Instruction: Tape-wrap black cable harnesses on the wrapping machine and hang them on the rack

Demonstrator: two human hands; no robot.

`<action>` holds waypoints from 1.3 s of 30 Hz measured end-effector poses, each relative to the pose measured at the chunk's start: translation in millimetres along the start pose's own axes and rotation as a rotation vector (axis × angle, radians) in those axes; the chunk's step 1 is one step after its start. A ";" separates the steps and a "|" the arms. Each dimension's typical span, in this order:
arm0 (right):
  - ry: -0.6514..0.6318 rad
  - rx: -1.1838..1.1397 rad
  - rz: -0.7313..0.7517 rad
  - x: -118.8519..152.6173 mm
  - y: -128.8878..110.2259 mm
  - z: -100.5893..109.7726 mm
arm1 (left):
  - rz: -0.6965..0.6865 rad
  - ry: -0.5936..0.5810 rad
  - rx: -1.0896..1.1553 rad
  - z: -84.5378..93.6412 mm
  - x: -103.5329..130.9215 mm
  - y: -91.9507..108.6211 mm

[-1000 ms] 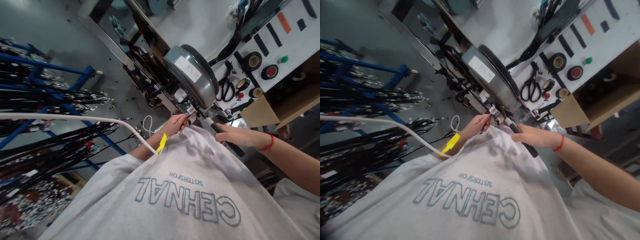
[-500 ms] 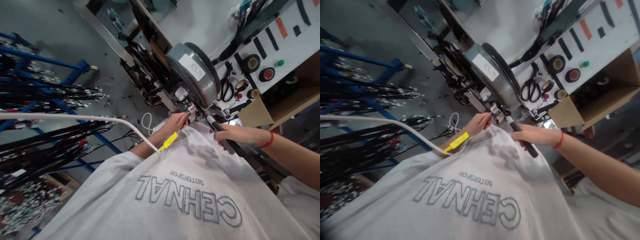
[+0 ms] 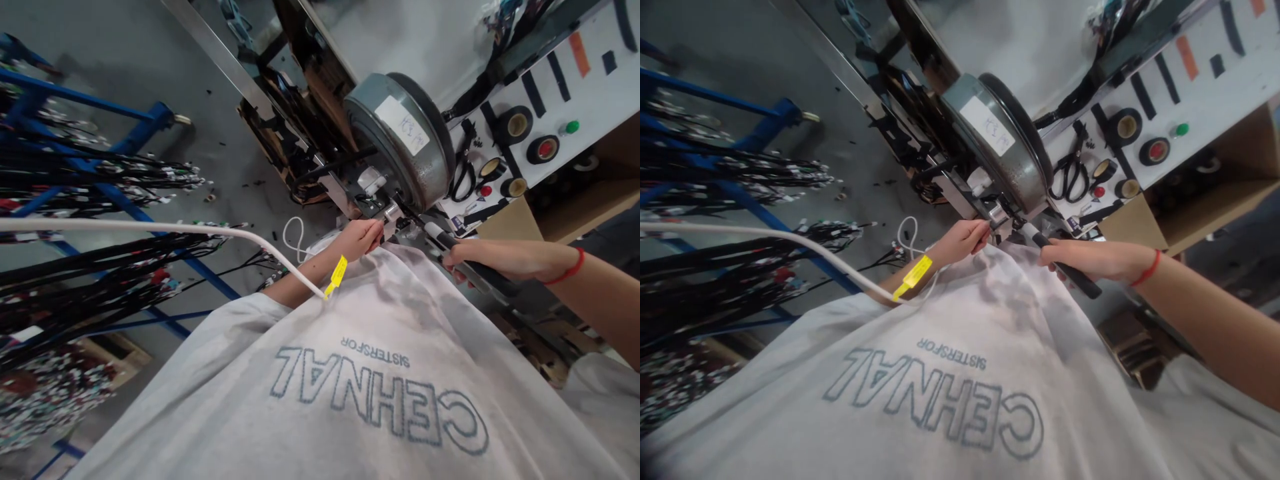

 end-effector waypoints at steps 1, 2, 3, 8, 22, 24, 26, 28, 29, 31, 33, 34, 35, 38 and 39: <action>-0.016 0.011 -0.013 0.5 -3.4 -0.7 | -0.004 0.002 0.001 -0.2 -0.1 0.1; -0.046 0.011 -0.037 1.1 -6.6 -1.8 | -0.008 0.004 0.005 -0.4 -0.3 0.4; -0.070 0.008 -0.065 1.6 -9.4 -3.2 | -0.012 0.005 0.010 -0.7 -0.3 1.0; -0.063 -0.001 -0.120 1.1 -15.2 -10.9 | 0.051 -0.021 0.147 -0.2 -2.1 1.0; -0.036 -0.080 -0.085 0.2 -12.4 -16.8 | 0.126 -0.019 0.274 -6.3 -1.0 -5.9; -0.025 -0.074 -0.104 -0.3 -11.2 -17.2 | 0.063 0.123 -0.022 -2.8 1.6 -3.3; -0.024 -0.077 -0.116 -1.3 -8.9 -17.2 | 0.043 0.109 -0.091 1.1 0.3 -4.8; -0.030 -0.093 -0.114 -2.6 -6.0 -16.9 | 0.074 -0.060 0.093 3.8 -4.8 -9.7; -0.033 -0.103 -0.107 -3.1 -4.6 -16.6 | 0.114 -0.160 0.237 4.5 -7.8 -12.5; -0.034 -0.120 -0.087 -3.7 -2.9 -16.2 | 0.222 -0.284 0.501 4.9 -13.2 -17.7; -0.029 -0.122 -0.074 -3.4 -3.3 -16.2 | 0.288 -0.294 0.638 3.9 -16.8 -20.3; -0.024 -0.116 -0.074 -3.0 -4.3 -16.3 | 0.284 -0.288 0.649 2.9 -17.4 -20.1; -0.020 -0.110 -0.078 -2.5 -5.5 -16.4 | 0.258 -0.273 0.624 2.1 -17.4 -19.0; -0.024 -0.086 -0.091 -1.3 -9.2 -16.9 | 0.104 -0.194 0.387 1.7 -14.8 -12.4; -0.026 -0.077 -0.090 -1.1 -10.0 -17.0 | 0.053 -0.166 0.284 2.3 -13.6 -10.1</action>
Point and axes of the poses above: each hand's wrist, its own x-axis away from the middle knuckle, its own z-axis out of the back of the hand, y = z × x, the point moved 2 cm from there along -x, towards the middle knuckle, and after that the axes turned 11 degrees about x, right-handed, at the moved point
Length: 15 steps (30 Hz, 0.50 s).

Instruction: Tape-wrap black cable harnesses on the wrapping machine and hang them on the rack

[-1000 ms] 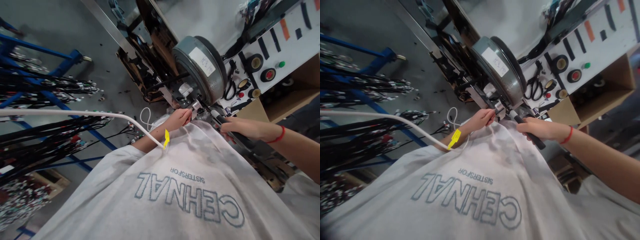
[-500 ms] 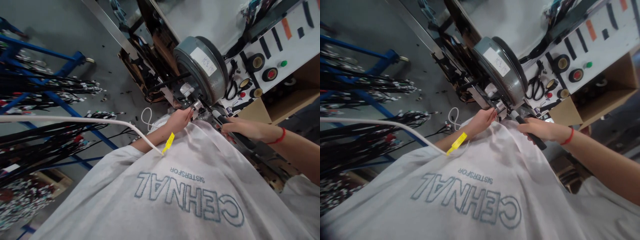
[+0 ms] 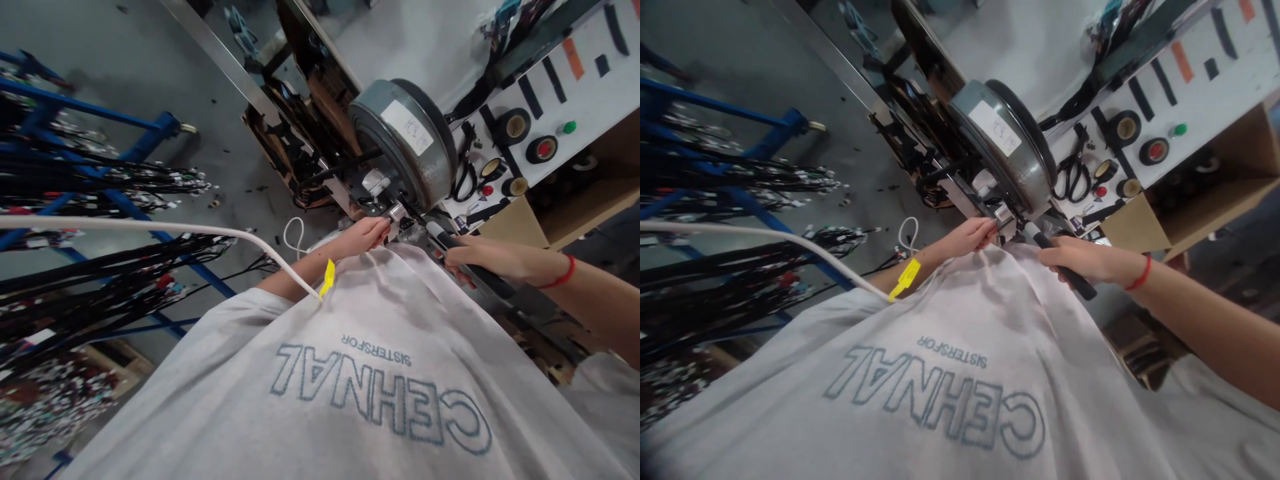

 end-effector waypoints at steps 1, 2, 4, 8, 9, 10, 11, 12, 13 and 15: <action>-0.002 0.009 0.004 0.1 -0.5 0.0 | -0.038 0.025 -0.102 0.0 1.3 1.9; -0.003 0.018 0.011 0.2 -0.9 0.0 | -0.067 0.051 -0.193 0.2 2.5 3.2; 0.001 0.027 0.034 0.1 -1.4 0.1 | -0.105 0.089 -0.333 1.0 4.2 4.1; 0.000 0.042 0.071 -1.0 -0.9 0.2 | -0.148 0.143 -0.518 1.8 6.1 2.1; 0.003 0.044 0.075 -1.6 -0.2 0.3 | -0.146 0.155 -0.564 1.5 6.4 1.4; 0.007 0.046 0.079 -2.2 0.7 0.5 | -0.137 0.170 -0.610 1.0 6.7 0.8; 0.011 0.047 0.082 -2.8 1.7 0.8 | -0.124 0.189 -0.652 0.3 7.0 0.3; 0.013 0.050 0.084 -3.2 2.7 0.9 | -0.107 0.207 -0.686 -0.6 7.5 0.0; 0.013 0.055 0.082 -3.4 3.5 1.0 | -0.091 0.224 -0.712 -1.6 8.2 -0.3; 0.008 0.067 0.075 -2.7 3.6 0.9 | -0.060 0.252 -0.738 -3.3 9.4 -0.4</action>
Point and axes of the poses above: each hand's wrist, its own x-axis away from the middle knuckle, its own z-axis out of the back of the hand, y = z × x, the point moved 2 cm from there along -x, towards the middle knuckle, and after that the axes turned 11 degrees about x, right-handed, at the moved point
